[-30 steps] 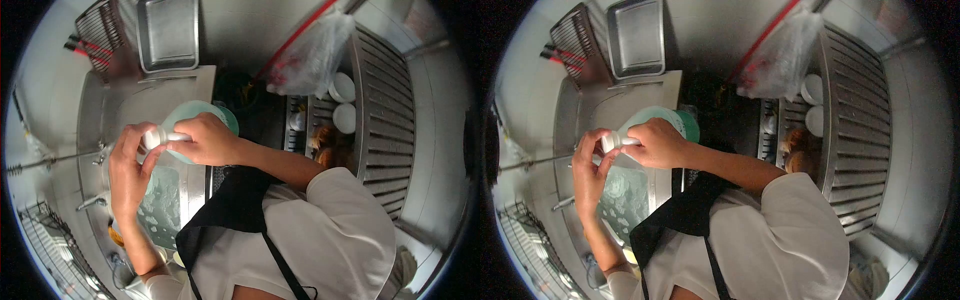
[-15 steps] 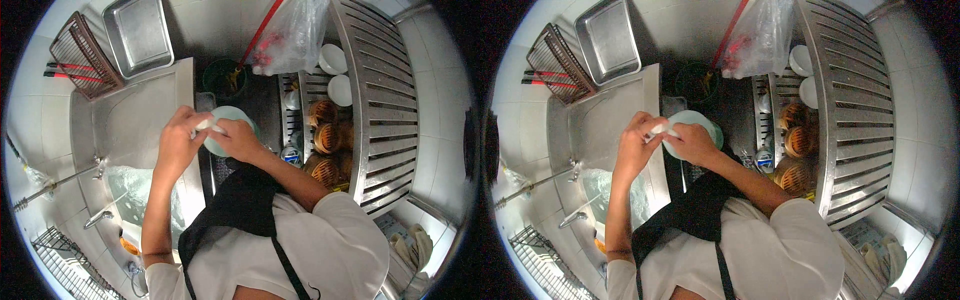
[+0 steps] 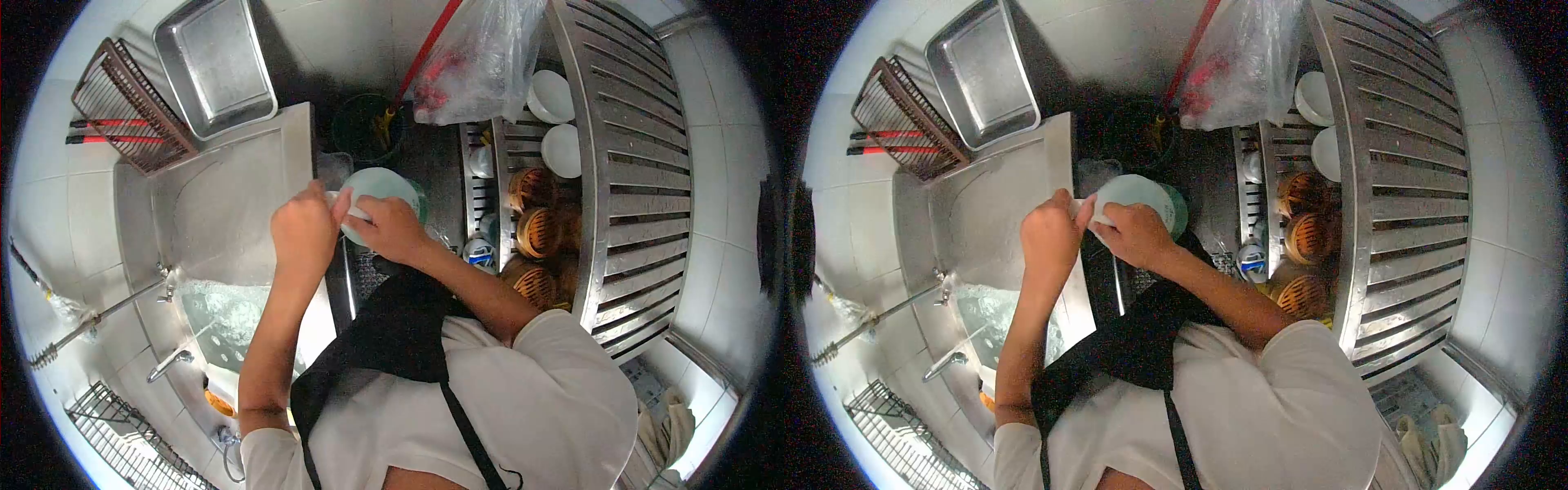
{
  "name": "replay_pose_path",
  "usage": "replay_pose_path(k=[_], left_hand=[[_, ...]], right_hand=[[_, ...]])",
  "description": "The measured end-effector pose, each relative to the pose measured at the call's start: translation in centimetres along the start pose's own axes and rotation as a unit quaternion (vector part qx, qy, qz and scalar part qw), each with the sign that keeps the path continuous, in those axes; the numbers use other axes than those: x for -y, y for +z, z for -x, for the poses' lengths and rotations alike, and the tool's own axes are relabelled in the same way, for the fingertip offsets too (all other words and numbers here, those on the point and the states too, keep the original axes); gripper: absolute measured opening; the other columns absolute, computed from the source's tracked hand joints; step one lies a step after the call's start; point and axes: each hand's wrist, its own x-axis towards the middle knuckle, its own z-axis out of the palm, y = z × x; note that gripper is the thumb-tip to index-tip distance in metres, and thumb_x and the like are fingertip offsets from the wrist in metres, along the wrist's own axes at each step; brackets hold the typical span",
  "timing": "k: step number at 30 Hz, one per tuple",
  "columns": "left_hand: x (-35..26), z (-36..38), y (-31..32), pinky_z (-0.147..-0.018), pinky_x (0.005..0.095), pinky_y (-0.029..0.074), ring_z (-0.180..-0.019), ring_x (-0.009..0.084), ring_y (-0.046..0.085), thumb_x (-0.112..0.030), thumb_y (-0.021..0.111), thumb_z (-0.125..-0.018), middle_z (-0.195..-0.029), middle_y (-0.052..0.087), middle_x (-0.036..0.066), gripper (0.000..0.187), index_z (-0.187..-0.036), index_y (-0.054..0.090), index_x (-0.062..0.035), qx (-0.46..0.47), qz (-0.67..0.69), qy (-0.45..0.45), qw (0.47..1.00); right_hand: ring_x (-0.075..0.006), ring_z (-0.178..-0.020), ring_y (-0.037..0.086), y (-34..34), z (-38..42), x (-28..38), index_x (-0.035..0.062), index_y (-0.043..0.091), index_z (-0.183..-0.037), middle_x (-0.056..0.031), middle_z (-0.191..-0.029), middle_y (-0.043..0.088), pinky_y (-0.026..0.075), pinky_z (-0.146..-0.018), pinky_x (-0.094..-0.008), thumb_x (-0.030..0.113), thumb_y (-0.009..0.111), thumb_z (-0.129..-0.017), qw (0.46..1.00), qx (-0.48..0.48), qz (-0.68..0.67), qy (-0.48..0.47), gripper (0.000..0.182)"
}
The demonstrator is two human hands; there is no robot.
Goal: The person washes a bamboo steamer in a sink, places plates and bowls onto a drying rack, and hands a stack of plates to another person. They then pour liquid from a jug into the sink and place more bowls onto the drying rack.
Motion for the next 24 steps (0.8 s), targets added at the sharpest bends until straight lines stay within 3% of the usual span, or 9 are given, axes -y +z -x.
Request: replay_pose_path(k=[2,8,11,14,17,20,24], left_hand=[[-0.8,-1.1,-0.3,-0.068,0.0446,0.056,-0.08,0.037,0.07,-0.026,0.076,-0.086,-0.095,0.068,0.021,0.027,-0.098,0.069,-0.0026,0.034,-0.03,-0.046,0.998],[0.2,-2.0,0.4,-0.084,0.044,0.055,-0.101,0.0339,0.067,-0.007,0.07,-0.082,-0.106,0.067,0.02,0.025,-0.106,0.07,-0.001,-0.001,0.078,0.236,0.969],[0.8,-2.8,2.0,-0.089,0.0439,0.054,-0.105,0.0343,0.064,0.001,0.066,-0.08,-0.108,0.066,0.019,0.031,-0.111,0.07,-0.001,0.008,0.1,0.278,0.955],[0.5,-3.3,2.7,-0.088,0.0447,0.054,-0.104,0.0362,0.064,-0.002,0.066,-0.082,-0.107,0.065,0.02,0.026,-0.107,0.069,0.0009,0.025,0.163,0.248,0.955],[0.0,-3.8,3.8,-0.086,0.0452,0.054,-0.104,0.0372,0.065,-0.009,0.066,-0.087,-0.11,0.066,0.022,0.018,-0.101,0.068,0.0026,0.05,0.126,0.194,0.972],[-1.0,-4.4,5.1,-0.077,0.0475,0.055,-0.091,0.0402,0.069,-0.022,0.066,-0.094,-0.096,0.069,0.025,0.025,-0.092,0.068,0.0024,0.064,0.071,0.096,0.991],[-1.9,-5.2,5.9,-0.065,0.0502,0.055,-0.07,0.0422,0.069,-0.039,0.063,-0.097,-0.074,0.068,0.025,0.043,-0.083,0.068,0.0015,0.01,0.036,0.004,0.999]], right_hand=[[-0.0462,-0.071,0.064,-0.3,-0.3,-0.5,0.0027,0.061,-0.08,-0.0234,-0.072,0.064,0.049,-0.065,-0.0568,0.034,0.068,-0.091,1.0,0.004,0.001,0.009,0.034],[-0.0438,-0.068,0.065,-0.1,-0.3,-3.4,0.0011,0.061,-0.082,-0.0225,-0.069,0.063,0.048,-0.062,-0.0527,0.031,0.07,-0.092,0.999,0.003,-0.021,0.028,0.033],[-0.0432,-0.068,0.065,-0.1,-0.4,-4.4,0.0002,0.061,-0.084,-0.0222,-0.068,0.063,0.048,-0.061,-0.0515,0.029,0.07,-0.092,0.999,0.004,-0.015,0.05,0.032],[-0.0437,-0.068,0.065,0.0,-0.3,-5.4,0.0004,0.061,-0.084,-0.0222,-0.068,0.062,0.048,-0.062,-0.0526,0.029,0.07,-0.092,0.998,-0.002,-0.004,0.058,0.032],[-0.0458,-0.07,0.065,-0.4,-0.4,-5.7,0.002,0.061,-0.082,-0.0236,-0.071,0.064,0.049,-0.065,-0.0557,0.036,0.068,-0.092,0.998,-0.003,-0.003,0.064,0.036],[-0.0472,-0.072,0.065,-0.3,-0.4,-6.5,0.0024,0.061,-0.081,-0.0244,-0.073,0.065,0.049,-0.066,-0.0571,0.039,0.067,-0.093,0.997,0.002,0.001,0.071,0.039],[-0.0474,-0.073,0.065,0.3,-0.3,-7.3,0.002,0.06,-0.081,-0.0245,-0.074,0.065,0.049,-0.066,-0.0574,0.037,0.067,-0.093,0.999,-0.028,0.0,0.043,0.037]])
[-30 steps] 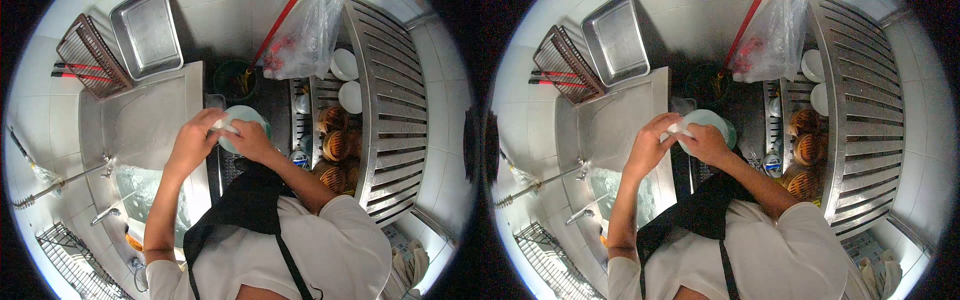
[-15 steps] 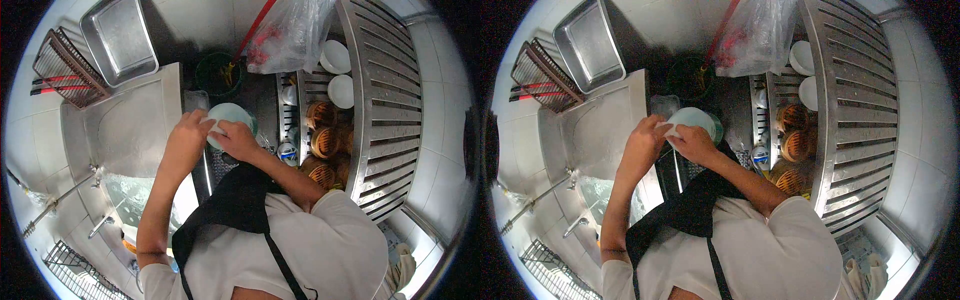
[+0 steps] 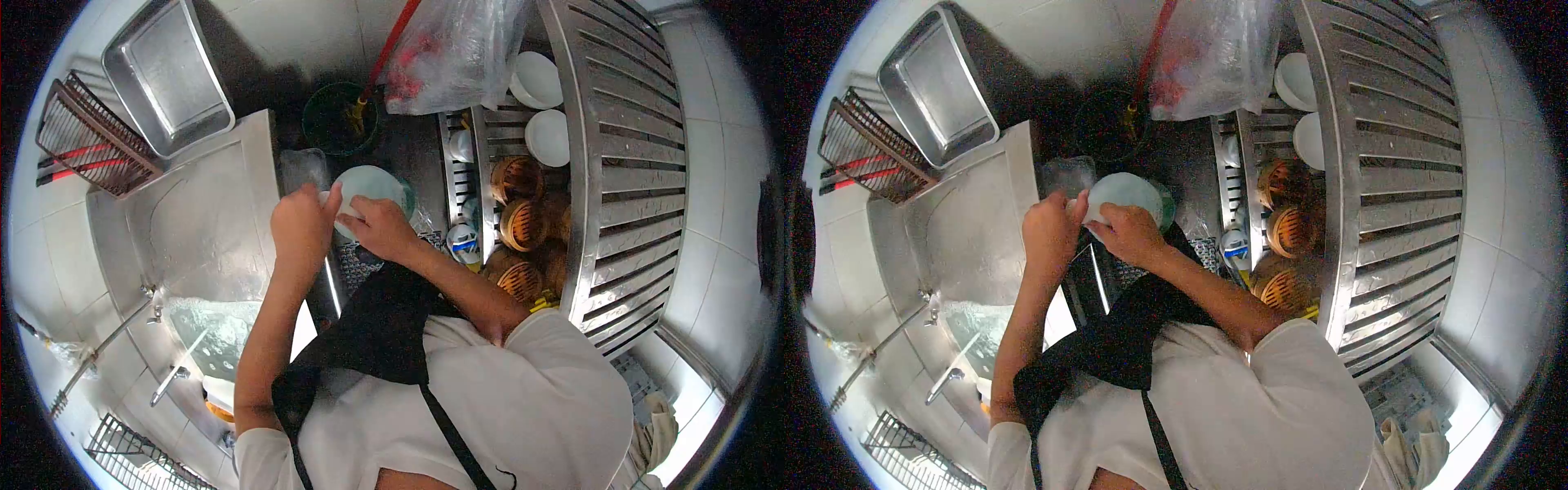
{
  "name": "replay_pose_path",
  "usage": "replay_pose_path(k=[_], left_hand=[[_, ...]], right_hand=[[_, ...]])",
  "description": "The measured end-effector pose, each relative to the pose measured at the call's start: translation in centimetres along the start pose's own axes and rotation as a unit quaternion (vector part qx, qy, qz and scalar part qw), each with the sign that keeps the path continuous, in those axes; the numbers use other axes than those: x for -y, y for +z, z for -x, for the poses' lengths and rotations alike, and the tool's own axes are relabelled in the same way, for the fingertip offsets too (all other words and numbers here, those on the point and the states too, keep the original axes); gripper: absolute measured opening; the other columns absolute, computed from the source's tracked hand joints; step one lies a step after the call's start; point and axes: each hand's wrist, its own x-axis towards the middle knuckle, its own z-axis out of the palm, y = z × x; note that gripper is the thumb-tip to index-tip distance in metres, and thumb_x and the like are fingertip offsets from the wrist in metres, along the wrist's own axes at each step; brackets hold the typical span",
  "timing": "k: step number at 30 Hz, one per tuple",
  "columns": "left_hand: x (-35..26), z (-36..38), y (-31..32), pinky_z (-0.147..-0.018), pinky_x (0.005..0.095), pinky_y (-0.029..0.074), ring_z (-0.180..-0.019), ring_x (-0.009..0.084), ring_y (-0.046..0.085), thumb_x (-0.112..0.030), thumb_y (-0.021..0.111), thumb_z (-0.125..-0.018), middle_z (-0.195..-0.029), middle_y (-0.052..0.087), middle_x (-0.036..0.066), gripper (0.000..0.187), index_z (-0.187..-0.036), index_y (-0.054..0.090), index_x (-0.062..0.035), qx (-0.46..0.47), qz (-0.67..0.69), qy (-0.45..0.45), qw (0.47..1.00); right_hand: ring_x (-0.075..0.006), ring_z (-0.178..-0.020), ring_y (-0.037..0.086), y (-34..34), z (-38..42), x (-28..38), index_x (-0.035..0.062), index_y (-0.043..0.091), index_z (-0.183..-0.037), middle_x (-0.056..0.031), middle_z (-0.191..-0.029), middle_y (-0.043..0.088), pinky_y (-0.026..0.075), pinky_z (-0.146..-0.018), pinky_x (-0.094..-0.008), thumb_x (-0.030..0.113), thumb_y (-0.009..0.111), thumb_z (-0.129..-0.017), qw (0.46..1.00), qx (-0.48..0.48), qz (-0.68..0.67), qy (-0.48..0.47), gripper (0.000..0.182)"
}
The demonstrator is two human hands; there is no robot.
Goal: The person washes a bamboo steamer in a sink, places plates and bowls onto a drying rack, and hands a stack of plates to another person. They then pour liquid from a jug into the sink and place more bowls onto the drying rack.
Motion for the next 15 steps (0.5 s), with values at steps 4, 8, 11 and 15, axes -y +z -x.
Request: replay_pose_path(k=[4,8,11,15], left_hand=[[-0.4,-0.8,0.1,-0.066,0.0508,0.054,-0.07,0.042,0.068,-0.047,0.059,-0.098,-0.074,0.068,0.024,0.05,-0.08,0.071,-0.0009,0.032,-0.053,-0.046,0.997],[-0.2,0.0,-1.4,-0.069,0.0495,0.055,-0.073,0.0408,0.069,-0.044,0.063,-0.096,-0.079,0.069,0.023,0.043,-0.086,0.073,-0.003,0.026,-0.007,0.104,0.994],[0.5,0.3,-0.8,-0.068,0.0489,0.054,-0.072,0.0402,0.068,-0.039,0.067,-0.094,-0.079,0.068,0.022,0.036,-0.09,0.072,-0.0036,-0.058,0.093,0.173,0.979],[1.5,0.4,-0.1,-0.068,0.0485,0.054,-0.073,0.0401,0.068,-0.032,0.075,-0.087,-0.084,0.068,0.021,0.031,-0.095,0.069,-0.0023,-0.003,0.104,0.114,0.988]], right_hand=[[-0.0471,-0.074,0.066,-1.1,-0.1,0.7,0.0022,0.061,-0.083,-0.0248,-0.076,0.066,0.05,-0.067,-0.0571,0.036,0.066,-0.094,0.999,0.021,-0.016,0.028,0.036],[-0.0466,-0.076,0.067,-0.8,-0.1,0.5,0.002,0.063,-0.085,-0.0255,-0.078,0.068,0.052,-0.07,-0.056,0.036,0.066,-0.094,0.999,-0.004,-0.031,0.011,0.035],[-0.0461,-0.077,0.067,-1.0,-0.3,0.5,0.0021,0.064,-0.086,-0.0256,-0.08,0.068,0.053,-0.071,-0.0553,0.036,0.066,-0.094,1.0,0.007,-0.009,0.03,0.035],[-0.0463,-0.077,0.067,-0.7,-0.1,0.4,0.0025,0.064,-0.086,-0.0258,-0.08,0.068,0.052,-0.07,-0.056,0.036,0.066,-0.094,0.999,0.029,0.024,0.036,0.035]])
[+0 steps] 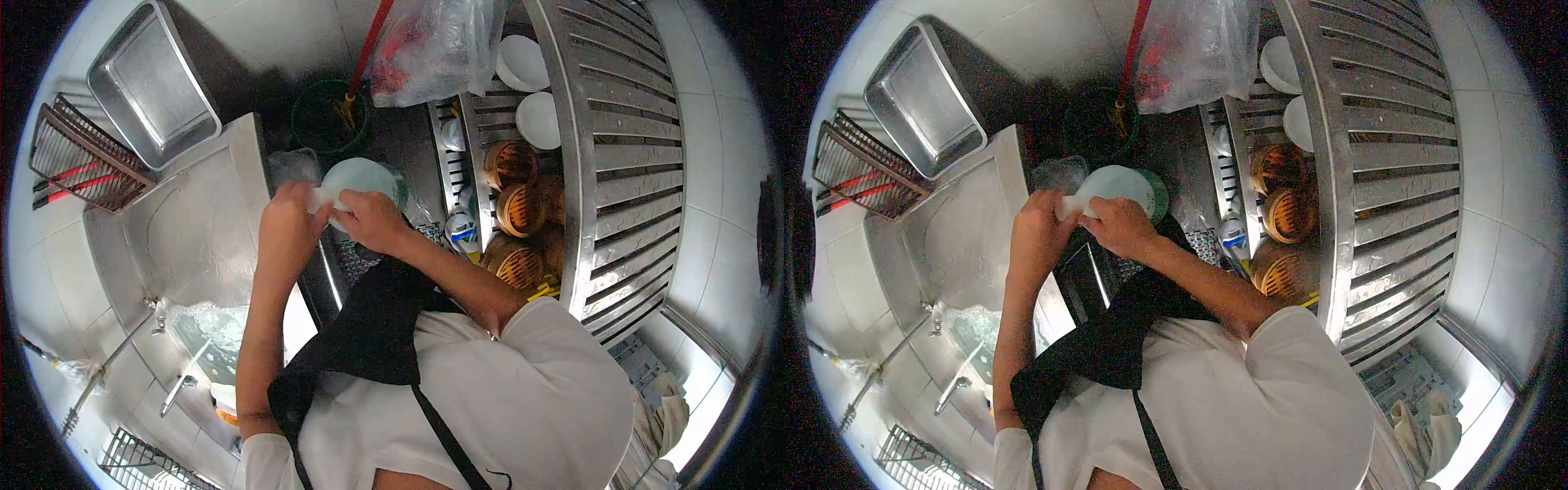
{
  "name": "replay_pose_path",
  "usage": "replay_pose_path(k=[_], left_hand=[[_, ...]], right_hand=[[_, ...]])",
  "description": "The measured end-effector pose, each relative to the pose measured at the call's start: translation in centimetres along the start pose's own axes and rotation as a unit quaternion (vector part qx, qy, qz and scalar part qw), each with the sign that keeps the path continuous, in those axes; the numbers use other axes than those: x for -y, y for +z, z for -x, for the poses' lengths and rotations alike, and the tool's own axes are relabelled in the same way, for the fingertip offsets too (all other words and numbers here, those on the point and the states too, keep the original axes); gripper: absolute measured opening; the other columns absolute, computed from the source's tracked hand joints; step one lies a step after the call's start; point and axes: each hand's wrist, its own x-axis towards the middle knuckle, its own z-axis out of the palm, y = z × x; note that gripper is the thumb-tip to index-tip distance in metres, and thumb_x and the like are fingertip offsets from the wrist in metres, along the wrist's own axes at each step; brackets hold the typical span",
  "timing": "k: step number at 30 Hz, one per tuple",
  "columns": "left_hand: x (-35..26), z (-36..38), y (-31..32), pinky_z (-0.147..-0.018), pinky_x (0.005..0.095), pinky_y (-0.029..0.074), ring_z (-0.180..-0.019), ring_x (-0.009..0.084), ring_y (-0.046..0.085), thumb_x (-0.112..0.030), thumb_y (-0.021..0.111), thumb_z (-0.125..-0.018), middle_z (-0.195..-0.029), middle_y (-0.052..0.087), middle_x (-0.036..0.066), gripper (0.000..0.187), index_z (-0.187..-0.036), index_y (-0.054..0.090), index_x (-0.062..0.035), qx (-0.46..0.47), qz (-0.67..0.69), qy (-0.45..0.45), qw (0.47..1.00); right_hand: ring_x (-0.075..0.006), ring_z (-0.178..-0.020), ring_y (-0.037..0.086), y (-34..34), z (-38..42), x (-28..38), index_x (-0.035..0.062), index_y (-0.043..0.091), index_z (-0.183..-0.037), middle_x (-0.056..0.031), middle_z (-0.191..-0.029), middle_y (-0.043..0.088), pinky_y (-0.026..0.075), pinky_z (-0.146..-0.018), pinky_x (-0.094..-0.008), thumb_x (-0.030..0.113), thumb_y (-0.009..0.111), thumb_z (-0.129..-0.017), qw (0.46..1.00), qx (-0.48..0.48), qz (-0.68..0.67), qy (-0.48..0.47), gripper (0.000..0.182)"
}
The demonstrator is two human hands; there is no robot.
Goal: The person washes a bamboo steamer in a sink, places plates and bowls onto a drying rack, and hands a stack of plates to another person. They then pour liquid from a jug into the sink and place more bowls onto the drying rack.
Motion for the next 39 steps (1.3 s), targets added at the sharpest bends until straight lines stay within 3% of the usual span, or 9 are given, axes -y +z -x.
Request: replay_pose_path(k=[5,8,14,21,27,30,33,36,39], left_hand=[[-0.4,-0.3,0.7,-0.069,0.0478,0.054,-0.078,0.0401,0.068,-0.026,0.08,-0.081,-0.095,0.067,0.019,0.034,-0.096,0.065,-0.0002,0.057,-0.086,-0.117,0.988],[-0.1,-0.1,0.4,-0.074,0.047,0.054,-0.086,0.0392,0.068,-0.022,0.08,-0.08,-0.099,0.067,0.019,0.03,-0.097,0.068,-0.0009,0.036,-0.045,-0.018,0.998],[1.2,0.4,-1.7,-0.089,0.0434,0.054,-0.102,0.0373,0.065,0.002,0.075,-0.073,-0.111,0.065,0.016,0.036,-0.109,0.071,-0.0028,0.111,0.05,0.114,0.986],[1.2,1.1,-0.9,-0.096,0.0426,0.054,-0.111,0.0367,0.064,0.005,0.071,-0.073,-0.121,0.064,0.016,0.046,-0.118,0.069,-0.0043,0.123,0.065,0.114,0.984],[2.0,1.1,1.8,-0.101,0.0417,0.053,-0.122,0.035,0.061,0.004,0.071,-0.076,-0.139,0.057,0.016,0.054,-0.128,0.063,-0.0074,0.176,-0.008,0.23,0.957],[1.6,0.1,3.6,-0.11,0.043,0.048,-0.136,0.0347,0.051,-0.004,0.074,-0.08,-0.153,0.046,0.015,0.066,-0.142,0.054,-0.0151,0.163,-0.016,0.249,0.955],[2.0,0.6,5.9,-0.113,0.0435,0.045,-0.14,0.0349,0.047,-0.008,0.076,-0.082,-0.159,0.039,0.013,0.075,-0.15,0.046,-0.018,0.098,0.001,0.158,0.983],[2.6,2.7,6.4,-0.113,0.044,0.044,-0.139,0.035,0.048,-0.011,0.078,-0.082,-0.158,0.04,0.012,0.075,-0.15,0.046,-0.0182,0.113,0.061,-0.002,0.992],[4.2,6.2,6.5,-0.106,0.0428,0.049,-0.128,0.0355,0.057,-0.006,0.075,-0.084,-0.145,0.054,0.014,0.055,-0.136,0.06,-0.011,0.062,0.087,-0.034,0.994]], right_hand=[[-0.0474,-0.073,0.066,1.0,0.2,-0.4,0.0021,0.063,-0.085,-0.0242,-0.076,0.067,0.051,-0.067,-0.057,0.035,0.066,-0.094,0.999,-0.034,-0.021,-0.026,0.034],[-0.0474,-0.073,0.065,1.3,0.6,-0.6,0.0018,0.062,-0.084,-0.0236,-0.075,0.066,0.05,-0.067,-0.0567,0.034,0.067,-0.093,0.999,-0.039,-0.029,-0.015,0.034],[-0.0466,-0.075,0.066,1.4,1.1,-0.1,0.0013,0.061,-0.083,-0.0252,-0.075,0.065,0.05,-0.067,-0.0559,0.034,0.068,-0.092,1.0,-0.001,-0.027,0.01,0.034],[-0.0451,-0.076,0.067,1.8,1.8,-1.3,0.0008,0.063,-0.086,-0.0251,-0.076,0.066,0.051,-0.067,-0.0542,0.034,0.07,-0.092,0.999,-0.002,-0.038,0.035,0.034],[-0.0448,-0.076,0.067,0.8,3.4,-2.6,0.0003,0.067,-0.093,-0.0233,-0.077,0.068,0.051,-0.067,-0.0498,0.036,0.072,-0.092,0.99,0.015,-0.119,0.07,0.036],[-0.0391,-0.071,0.068,2.3,4.1,-6.8,-0.0002,0.068,-0.097,-0.0218,-0.077,0.068,0.051,-0.067,-0.0467,0.036,0.072,-0.092,0.986,-0.066,-0.145,0.049,0.037],[-0.0296,-0.07,0.068,2.9,4.0,-14.5,-0.0006,0.069,-0.097,-0.0167,-0.077,0.07,0.051,-0.066,-0.0422,0.037,0.072,-0.091,0.968,-0.039,-0.131,0.21,0.038],[-0.0234,-0.071,0.066,7.1,5.6,-26.4,-0.0002,0.071,-0.095,-0.0119,-0.08,0.071,0.05,-0.064,-0.038,0.035,0.072,-0.089,0.932,-0.093,-0.204,0.284,0.036],[-0.0195,-0.092,0.064,9.6,5.7,-34.1,0.0059,0.071,-0.103,-0.0055,-0.097,0.072,0.048,-0.079,-0.036,0.037,0.073,-0.089,0.793,-0.18,-0.401,0.422,0.034]])
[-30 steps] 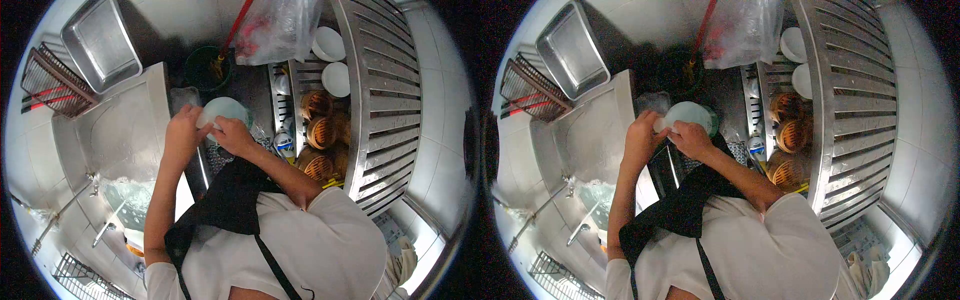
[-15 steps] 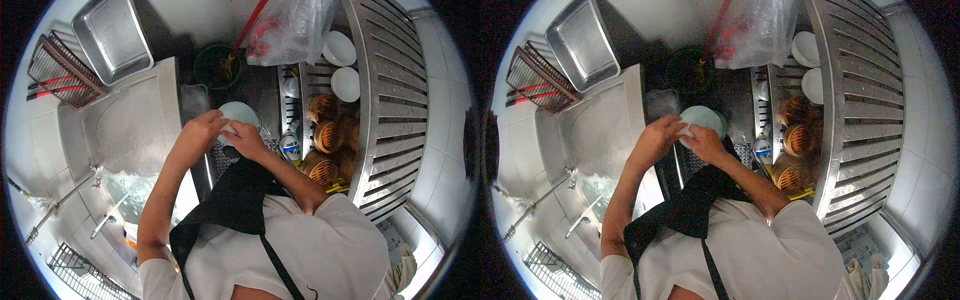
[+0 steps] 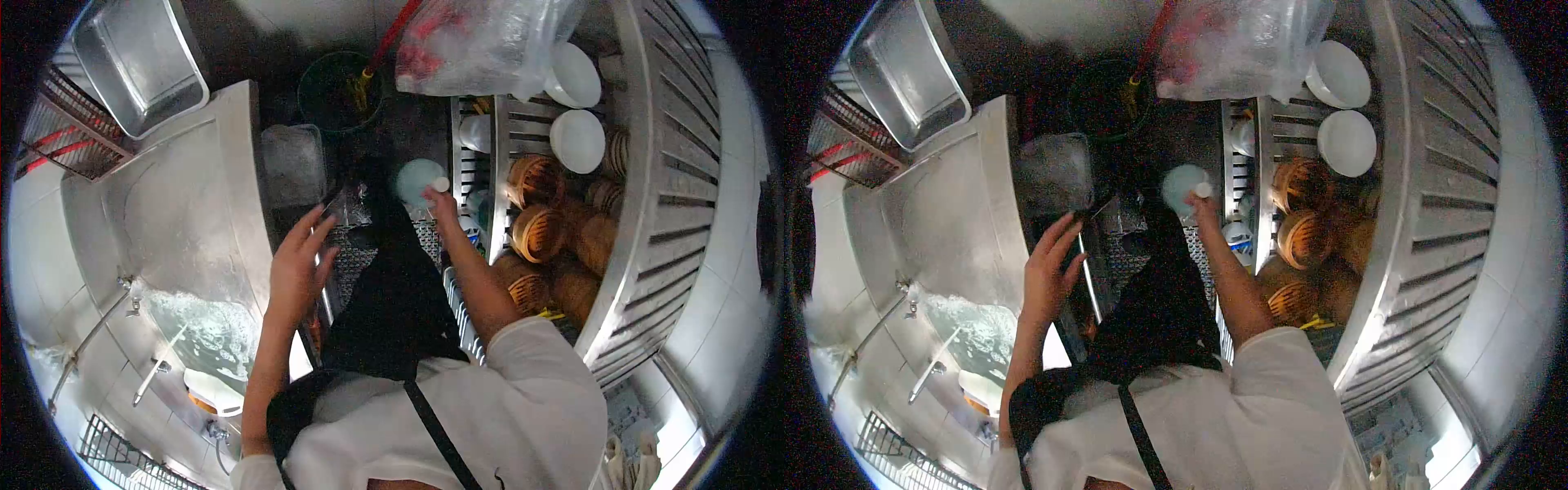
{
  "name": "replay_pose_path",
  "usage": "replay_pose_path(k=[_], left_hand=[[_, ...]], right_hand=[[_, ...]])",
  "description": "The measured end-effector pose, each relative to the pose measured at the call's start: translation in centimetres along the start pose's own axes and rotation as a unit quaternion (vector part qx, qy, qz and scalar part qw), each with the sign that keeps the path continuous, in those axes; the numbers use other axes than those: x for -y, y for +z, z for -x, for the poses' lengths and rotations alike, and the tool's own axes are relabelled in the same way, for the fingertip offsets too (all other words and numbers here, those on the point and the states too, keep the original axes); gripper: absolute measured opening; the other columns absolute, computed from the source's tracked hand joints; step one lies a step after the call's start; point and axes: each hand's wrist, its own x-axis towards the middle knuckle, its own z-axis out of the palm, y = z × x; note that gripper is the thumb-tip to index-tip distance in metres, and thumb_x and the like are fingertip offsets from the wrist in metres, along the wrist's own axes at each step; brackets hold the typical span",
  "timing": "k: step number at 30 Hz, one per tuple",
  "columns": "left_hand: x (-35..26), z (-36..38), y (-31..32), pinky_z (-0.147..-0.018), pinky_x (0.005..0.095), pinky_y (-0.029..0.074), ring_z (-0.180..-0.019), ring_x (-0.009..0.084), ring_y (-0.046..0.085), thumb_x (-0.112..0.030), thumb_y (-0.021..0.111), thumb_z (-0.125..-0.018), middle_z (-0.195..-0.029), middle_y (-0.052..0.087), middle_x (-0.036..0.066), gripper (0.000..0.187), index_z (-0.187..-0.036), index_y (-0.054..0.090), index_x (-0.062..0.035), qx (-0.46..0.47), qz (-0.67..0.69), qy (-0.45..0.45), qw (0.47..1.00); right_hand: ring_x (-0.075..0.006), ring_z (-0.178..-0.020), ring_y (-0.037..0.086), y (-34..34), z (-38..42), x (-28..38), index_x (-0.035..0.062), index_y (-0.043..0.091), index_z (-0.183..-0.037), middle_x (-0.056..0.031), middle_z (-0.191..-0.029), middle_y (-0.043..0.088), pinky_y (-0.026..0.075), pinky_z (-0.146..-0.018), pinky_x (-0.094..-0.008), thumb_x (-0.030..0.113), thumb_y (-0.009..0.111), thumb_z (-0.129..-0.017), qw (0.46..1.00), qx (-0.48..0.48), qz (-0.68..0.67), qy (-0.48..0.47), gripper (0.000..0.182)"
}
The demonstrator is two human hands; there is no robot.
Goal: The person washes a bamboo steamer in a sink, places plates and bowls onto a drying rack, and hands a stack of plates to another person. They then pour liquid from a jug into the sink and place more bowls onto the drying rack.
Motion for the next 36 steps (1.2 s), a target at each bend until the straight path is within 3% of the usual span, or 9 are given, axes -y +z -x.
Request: replay_pose_path(k=[4,6,9,11,15,21,27,29,36], left_hand=[[2.4,5.1,-0.4,-0.097,0.0427,0.054,-0.117,0.0361,0.065,0.003,0.069,-0.086,-0.126,0.066,0.018,0.029,-0.114,0.07,-0.0038,-0.086,-0.015,-0.036,0.996],[3.1,7.4,-0.7,-0.094,0.0426,0.055,-0.114,0.035,0.066,0.007,0.066,-0.088,-0.123,0.067,0.019,0.023,-0.109,0.071,-0.0025,-0.125,-0.032,-0.075,0.989],[4.1,9.4,-0.4,-0.095,0.0414,0.053,-0.111,0.0334,0.067,0.009,0.06,-0.091,-0.119,0.069,0.019,0.021,-0.107,0.07,-0.0011,-0.187,-0.015,-0.143,0.972],[5.4,10.5,0.1,-0.096,0.0415,0.052,-0.11,0.0335,0.067,0.008,0.058,-0.093,-0.119,0.069,0.019,0.019,-0.107,0.07,-0.0004,-0.202,-0.03,-0.17,0.964],[6.3,11.4,0.7,-0.097,0.041,0.051,-0.111,0.0331,0.067,0.007,0.061,-0.09,-0.118,0.069,0.018,0.021,-0.108,0.069,-0.0005,-0.223,-0.03,-0.187,0.956],[6.4,16.6,0.9,-0.095,0.0399,0.055,-0.112,0.0326,0.066,0.001,0.067,-0.088,-0.121,0.068,0.014,0.024,-0.111,0.071,-0.005,-0.34,-0.006,-0.257,0.905],[6.9,27.1,4.2,-0.097,0.0431,0.053,-0.114,0.0354,0.063,-0.01,0.065,-0.091,-0.13,0.061,0.014,0.025,-0.116,0.068,-0.0075,-0.51,-0.01,-0.427,0.746],[5.8,30.4,5.7,-0.1,0.0444,0.05,-0.116,0.037,0.06,-0.011,0.065,-0.091,-0.132,0.059,0.015,0.027,-0.117,0.067,-0.0075,-0.562,-0.034,-0.487,0.668],[2.6,34.4,13.7,-0.106,0.0495,0.042,-0.122,0.0432,0.052,-0.019,0.064,-0.091,-0.132,0.055,0.022,0.028,-0.115,0.067,-0.0038,-0.567,-0.086,-0.7,0.425]], right_hand=[[-0.0216,-0.101,0.059,-8.0,-17.1,-9.2,0.0153,0.068,-0.112,-0.0011,-0.105,0.066,0.048,-0.084,-0.0463,0.029,0.075,-0.08,0.986,-0.121,-0.079,0.085,0.036],[-0.0221,-0.111,0.06,-13.9,-22.4,-13.9,0.0149,0.061,-0.125,-0.0024,-0.116,0.068,0.046,-0.092,-0.0497,0.029,0.069,-0.091,0.977,-0.101,-0.187,-0.038,0.037],[-0.0252,-0.11,0.062,-21.3,-29.1,-16.0,0.0179,0.053,-0.142,-0.001,-0.136,0.059,0.041,-0.1,-0.0587,0.036,0.05,-0.103,0.98,-0.182,-0.07,0.025,0.044],[-0.0283,-0.116,0.061,-22.8,-27.1,-15.5,0.0146,0.053,-0.144,-0.0083,-0.141,0.057,0.043,-0.099,-0.0603,0.037,0.05,-0.103,0.957,-0.235,0.088,-0.145,0.047],[-0.0264,-0.107,0.062,-20.9,-21.4,-11.6,0.0118,0.058,-0.135,-0.0084,-0.131,0.06,0.047,-0.09,-0.0527,0.03,0.054,-0.101,0.979,-0.193,0.064,-0.023,0.039],[-0.0236,-0.094,0.065,-2.2,-8.0,-3.5,0.0077,0.065,-0.121,-0.0085,-0.116,0.066,0.053,-0.076,-0.0415,0.019,0.059,-0.098,0.991,-0.028,0.131,-0.003,0.026],[-0.0222,-0.099,0.067,20.4,10.7,16.4,0.0012,0.065,-0.121,-0.011,-0.114,0.069,0.054,-0.083,-0.0333,0.016,0.056,-0.103,0.855,0.223,0.261,-0.39,0.025],[-0.0278,-0.105,0.067,27.6,12.7,22.2,-0.0004,0.066,-0.121,-0.0152,-0.118,0.07,0.052,-0.092,-0.0368,0.022,0.055,-0.103,0.722,0.182,0.321,-0.585,0.031],[-0.0397,-0.112,0.064,43.3,16.2,29.6,0.0057,0.066,-0.122,-0.0213,-0.123,0.068,0.051,-0.091,-0.0483,0.034,0.054,-0.102,0.604,0.136,0.616,-0.488,0.037]])
